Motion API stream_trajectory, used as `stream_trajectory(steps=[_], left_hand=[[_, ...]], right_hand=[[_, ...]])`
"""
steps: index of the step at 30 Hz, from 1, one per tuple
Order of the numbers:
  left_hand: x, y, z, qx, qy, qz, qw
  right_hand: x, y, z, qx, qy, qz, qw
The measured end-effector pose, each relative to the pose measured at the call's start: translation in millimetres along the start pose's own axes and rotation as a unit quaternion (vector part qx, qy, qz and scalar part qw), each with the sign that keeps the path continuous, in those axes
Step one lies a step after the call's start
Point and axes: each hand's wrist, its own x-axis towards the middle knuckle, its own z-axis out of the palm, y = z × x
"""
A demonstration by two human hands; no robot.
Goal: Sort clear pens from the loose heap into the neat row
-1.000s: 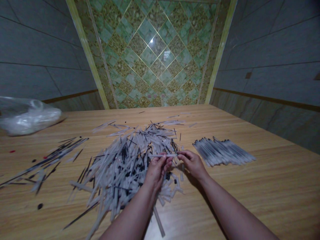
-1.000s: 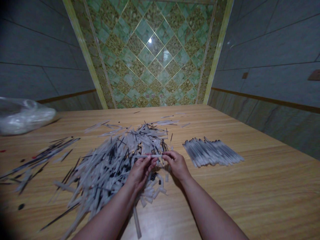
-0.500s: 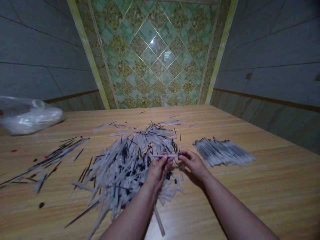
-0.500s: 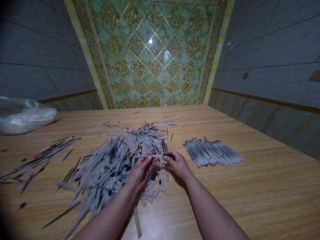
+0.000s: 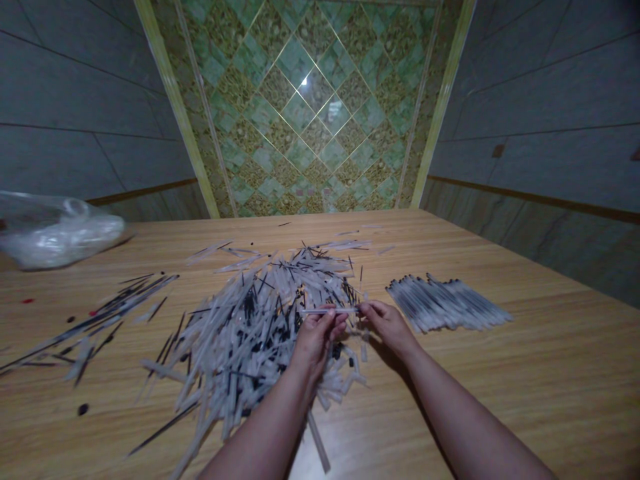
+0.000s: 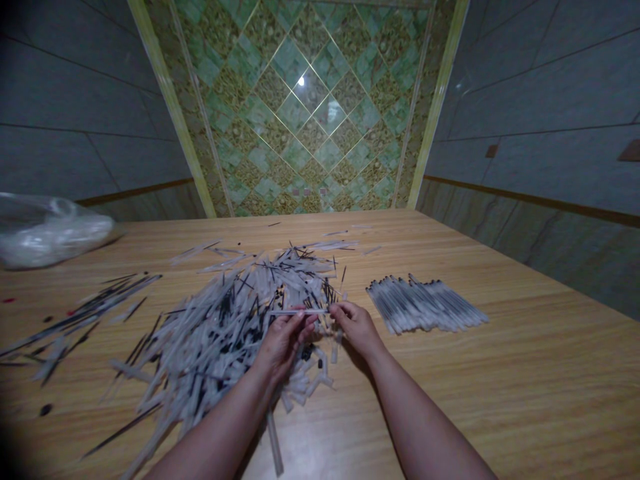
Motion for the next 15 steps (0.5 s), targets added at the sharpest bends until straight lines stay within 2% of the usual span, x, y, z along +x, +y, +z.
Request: stream_trajectory(steps=[3, 7, 12, 15], left_hand=[[0.2, 0.3, -0.6, 0.001, -0.001, 0.006, 1.0], [0.9, -0.3, -1.8, 0.007, -0.002, 0.0, 1.0], [1.4, -1.3, -2.3, 0.002, -0.007, 0.002, 1.0], [1.5, -1.2, -2.3, 0.003, -0.007, -0.004, 1.0]], right_hand=[[-0.2, -0.3, -0.6, 0.036, -0.014, 0.0, 0.999], [-0.3, -1.1, -0.8, -0.003, 0.001, -0.004, 1.0], [-1.3, -2.4, -0.6, 0.032, -0.013, 0.0, 0.999], [-0.6, -2.0, -0.9, 0.007, -0.009, -0.002, 1.0]])
